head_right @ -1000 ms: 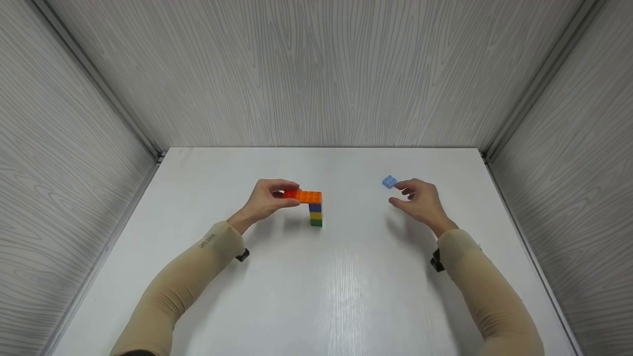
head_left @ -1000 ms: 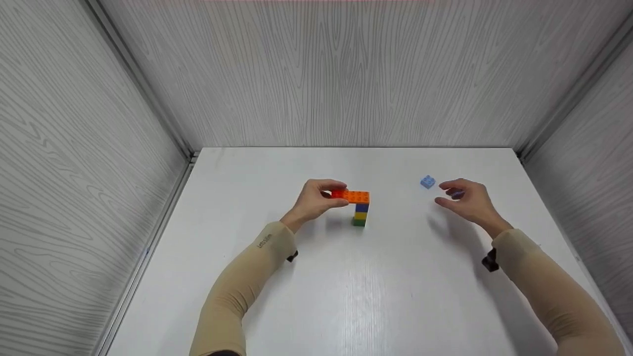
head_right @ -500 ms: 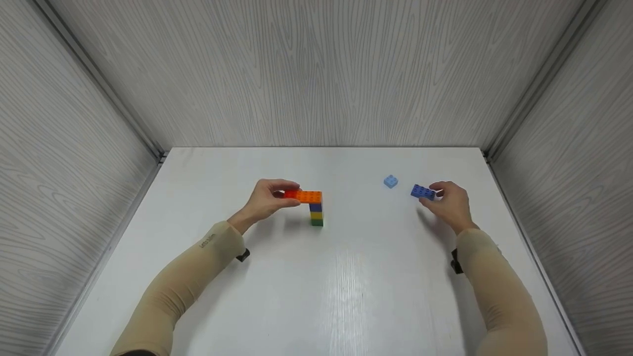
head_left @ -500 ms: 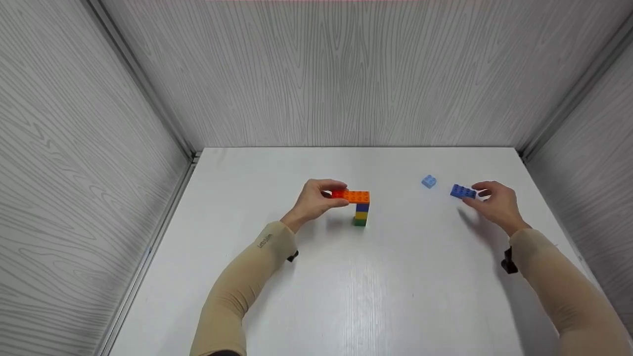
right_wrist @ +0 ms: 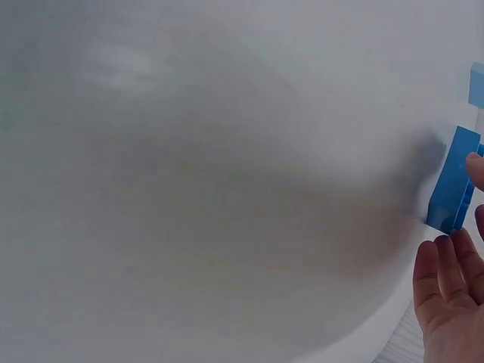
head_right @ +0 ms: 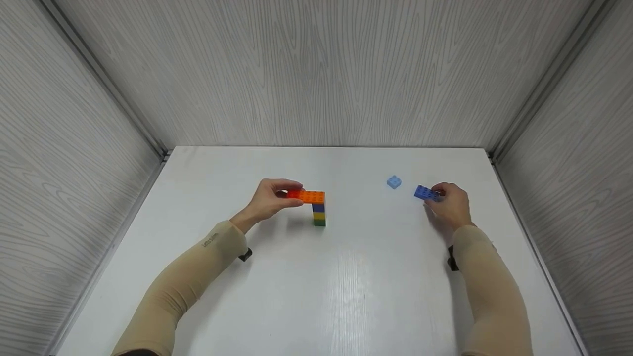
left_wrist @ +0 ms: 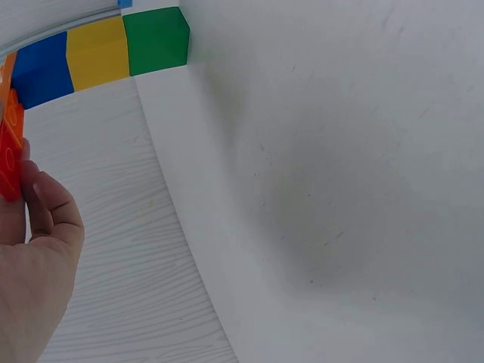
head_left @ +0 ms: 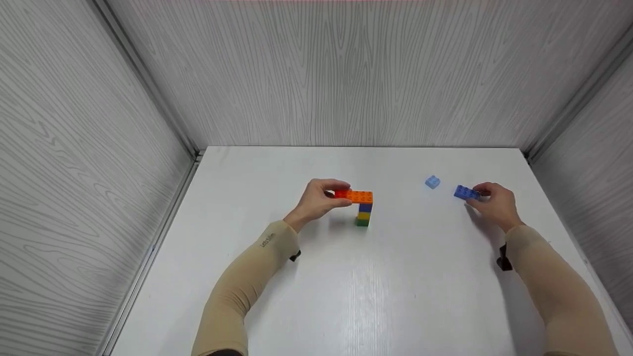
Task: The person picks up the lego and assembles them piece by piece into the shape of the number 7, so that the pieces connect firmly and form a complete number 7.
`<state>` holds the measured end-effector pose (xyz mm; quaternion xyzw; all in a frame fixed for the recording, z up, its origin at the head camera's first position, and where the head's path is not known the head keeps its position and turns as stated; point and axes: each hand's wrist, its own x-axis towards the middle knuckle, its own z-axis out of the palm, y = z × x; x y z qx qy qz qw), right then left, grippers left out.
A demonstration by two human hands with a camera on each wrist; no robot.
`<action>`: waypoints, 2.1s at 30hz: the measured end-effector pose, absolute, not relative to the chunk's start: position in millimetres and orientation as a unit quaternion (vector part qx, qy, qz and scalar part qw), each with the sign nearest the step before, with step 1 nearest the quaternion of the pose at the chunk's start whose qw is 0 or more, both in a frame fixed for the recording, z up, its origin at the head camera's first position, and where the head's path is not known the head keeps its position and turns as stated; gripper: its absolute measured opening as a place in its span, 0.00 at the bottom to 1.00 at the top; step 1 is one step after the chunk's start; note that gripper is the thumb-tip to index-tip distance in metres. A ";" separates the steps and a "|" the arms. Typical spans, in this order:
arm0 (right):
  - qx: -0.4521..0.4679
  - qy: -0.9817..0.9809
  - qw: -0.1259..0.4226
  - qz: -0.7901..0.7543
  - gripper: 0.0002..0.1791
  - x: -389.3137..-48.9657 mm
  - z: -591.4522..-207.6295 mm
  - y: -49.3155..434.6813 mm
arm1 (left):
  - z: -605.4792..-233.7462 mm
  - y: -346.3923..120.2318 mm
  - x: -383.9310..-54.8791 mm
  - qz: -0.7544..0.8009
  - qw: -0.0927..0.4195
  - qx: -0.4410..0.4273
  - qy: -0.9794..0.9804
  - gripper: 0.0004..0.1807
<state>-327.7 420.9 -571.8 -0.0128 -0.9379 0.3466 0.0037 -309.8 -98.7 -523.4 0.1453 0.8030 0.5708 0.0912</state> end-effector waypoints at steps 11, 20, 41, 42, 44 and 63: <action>-0.030 -0.939 -0.002 0.342 0.22 -331.1 -579.8 419.1 | -522.9 -98.4 -310.1 0.565 0.079 0.160 0.805 0.21; -0.054 -0.933 -0.017 0.356 0.24 -325.6 -575.3 411.9 | -524.4 -98.0 -310.8 0.565 0.079 0.160 0.806 0.21; 0.044 -0.914 0.073 0.397 0.21 -302.9 -540.4 370.7 | -524.7 -97.3 -309.5 0.567 0.080 0.157 0.804 0.21; 0.050 -0.912 0.078 0.399 0.21 -302.4 -538.4 367.0 | -524.5 -97.3 -309.4 0.566 0.080 0.156 0.805 0.21; 0.067 -0.907 0.090 0.406 0.20 -301.7 -534.2 358.4 | -524.4 -97.3 -309.4 0.565 0.079 0.152 0.807 0.21; 0.214 -0.852 0.126 0.460 0.18 -289.1 -515.9 271.2 | -523.7 -97.4 -307.9 0.563 0.068 0.162 0.807 0.21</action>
